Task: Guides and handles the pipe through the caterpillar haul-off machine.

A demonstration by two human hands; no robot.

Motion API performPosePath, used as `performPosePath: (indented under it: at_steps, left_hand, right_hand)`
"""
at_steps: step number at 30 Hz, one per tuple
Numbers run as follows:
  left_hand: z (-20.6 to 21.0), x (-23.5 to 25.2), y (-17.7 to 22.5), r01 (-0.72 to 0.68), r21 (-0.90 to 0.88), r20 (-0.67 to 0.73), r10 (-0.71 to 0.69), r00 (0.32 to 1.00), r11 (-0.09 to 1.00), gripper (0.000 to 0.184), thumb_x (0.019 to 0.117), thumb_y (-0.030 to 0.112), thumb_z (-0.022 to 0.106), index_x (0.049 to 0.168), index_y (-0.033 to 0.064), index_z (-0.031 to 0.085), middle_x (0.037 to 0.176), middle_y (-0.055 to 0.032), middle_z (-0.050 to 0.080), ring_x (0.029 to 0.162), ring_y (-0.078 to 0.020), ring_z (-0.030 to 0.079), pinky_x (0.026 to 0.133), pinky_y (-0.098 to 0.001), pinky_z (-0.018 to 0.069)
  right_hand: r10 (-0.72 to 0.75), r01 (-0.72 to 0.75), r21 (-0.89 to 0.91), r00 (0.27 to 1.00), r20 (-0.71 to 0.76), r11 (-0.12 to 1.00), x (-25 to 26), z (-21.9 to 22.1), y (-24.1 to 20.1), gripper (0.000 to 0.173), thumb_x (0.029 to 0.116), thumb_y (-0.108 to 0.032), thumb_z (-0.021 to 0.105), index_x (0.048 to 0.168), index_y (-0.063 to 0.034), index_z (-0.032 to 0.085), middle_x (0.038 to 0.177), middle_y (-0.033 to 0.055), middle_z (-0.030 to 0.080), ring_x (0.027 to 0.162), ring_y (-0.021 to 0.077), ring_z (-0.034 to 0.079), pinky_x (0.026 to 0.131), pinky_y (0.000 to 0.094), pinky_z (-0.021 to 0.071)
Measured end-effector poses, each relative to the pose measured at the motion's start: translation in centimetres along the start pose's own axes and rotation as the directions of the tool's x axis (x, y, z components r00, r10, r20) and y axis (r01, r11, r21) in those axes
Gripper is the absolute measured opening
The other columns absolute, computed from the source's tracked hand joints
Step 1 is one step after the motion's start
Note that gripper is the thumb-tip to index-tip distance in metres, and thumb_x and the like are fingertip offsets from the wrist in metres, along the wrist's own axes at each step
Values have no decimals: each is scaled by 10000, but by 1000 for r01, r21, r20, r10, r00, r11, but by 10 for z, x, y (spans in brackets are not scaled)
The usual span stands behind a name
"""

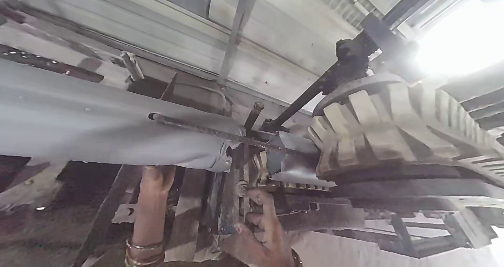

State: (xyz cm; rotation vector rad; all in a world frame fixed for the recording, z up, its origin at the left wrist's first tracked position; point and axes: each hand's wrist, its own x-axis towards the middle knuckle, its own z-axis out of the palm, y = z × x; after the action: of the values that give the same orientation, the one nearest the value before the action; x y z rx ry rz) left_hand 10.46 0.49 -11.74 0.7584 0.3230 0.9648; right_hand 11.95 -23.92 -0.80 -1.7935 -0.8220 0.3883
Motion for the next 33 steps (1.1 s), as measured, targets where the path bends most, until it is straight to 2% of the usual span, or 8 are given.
performPosePath:
  at_steps: [5, 8, 15, 22, 25, 28, 32, 33]
  left_hand:
    - [5, -4, 1, 27, 26, -51, -26, 998, 999, 995, 473, 750, 861, 1209, 173, 522, 1018, 135, 716, 1011, -17, 691, 914, -253, 586]
    - [2, -4, -3, 31, 28, -41, -30, 999, 999, 934, 495, 729, 871, 1186, 184, 561, 1003, 133, 724, 986, -20, 697, 895, -255, 590]
    - [8, -7, -6, 52, 16, -65, -51, 997, 999, 1032, 449, 764, 859, 1219, 165, 523, 1022, 130, 712, 1011, -9, 684, 914, -253, 581]
    - [12, -9, -10, 51, -6, -61, -51, 997, 999, 1001, 516, 734, 864, 1218, 127, 488, 1015, 121, 704, 1005, -15, 683, 911, -259, 582]
    - [12, -10, -12, 47, -29, -43, -48, 998, 998, 959, 511, 719, 865, 1189, 131, 525, 1010, 118, 720, 1003, -16, 692, 912, -250, 586]
    - [13, -11, -12, 60, 6, -35, -60, 998, 998, 1021, 500, 749, 861, 1216, 134, 471, 1027, 130, 701, 1025, -6, 680, 925, -246, 581]
    - [13, -14, -14, 55, 8, -17, -55, 998, 998, 889, 623, 705, 829, 1198, 123, 481, 1012, 133, 701, 1009, 4, 678, 922, -227, 571]
    - [13, -14, -14, 55, 9, -20, -55, 998, 998, 909, 601, 710, 837, 1198, 122, 487, 1010, 132, 708, 1008, 3, 681, 920, -229, 574]
  right_hand:
    - [-18, 18, -22, 1000, -3, 1000, 1, 0, 2, 600, 899, -16, 656, 1414, 139, 390, 1292, 223, 609, 682, 5, 621, 622, 170, 545]
    - [-15, 15, -17, 1000, -3, 1000, 1, 0, 4, 593, 903, -20, 653, 1412, 140, 395, 1322, 231, 586, 693, 5, 625, 629, 172, 548]
    - [2, -1, -60, 1000, 24, 998, 1, -2, 4, 602, 907, -38, 652, 1422, 116, 382, 1129, 191, 670, 623, 51, 606, 577, 217, 543]
    - [35, -33, -86, 999, 26, 996, 1, 0, 4, 635, 898, -55, 662, 1440, 111, 378, 792, 119, 674, 562, 106, 598, 548, 279, 539]
    - [73, -69, -81, 996, 53, 994, 1, -2, 1, 634, 912, -54, 659, 1450, 106, 364, 781, 114, 653, 566, 113, 585, 555, 284, 534]
    - [81, -77, -99, 996, 43, 992, 1, -2, -1, 632, 907, -52, 667, 1453, 104, 389, 785, 131, 671, 595, 156, 628, 573, 316, 556]
    - [91, -86, -102, 995, 46, 991, 1, -1, -1, 612, 918, -70, 654, 1450, 91, 399, 780, 131, 679, 622, 185, 654, 594, 358, 567]
    - [93, -88, -107, 995, 45, 990, 1, -1, -2, 608, 916, -73, 651, 1449, 85, 404, 770, 124, 669, 610, 183, 641, 587, 359, 561]
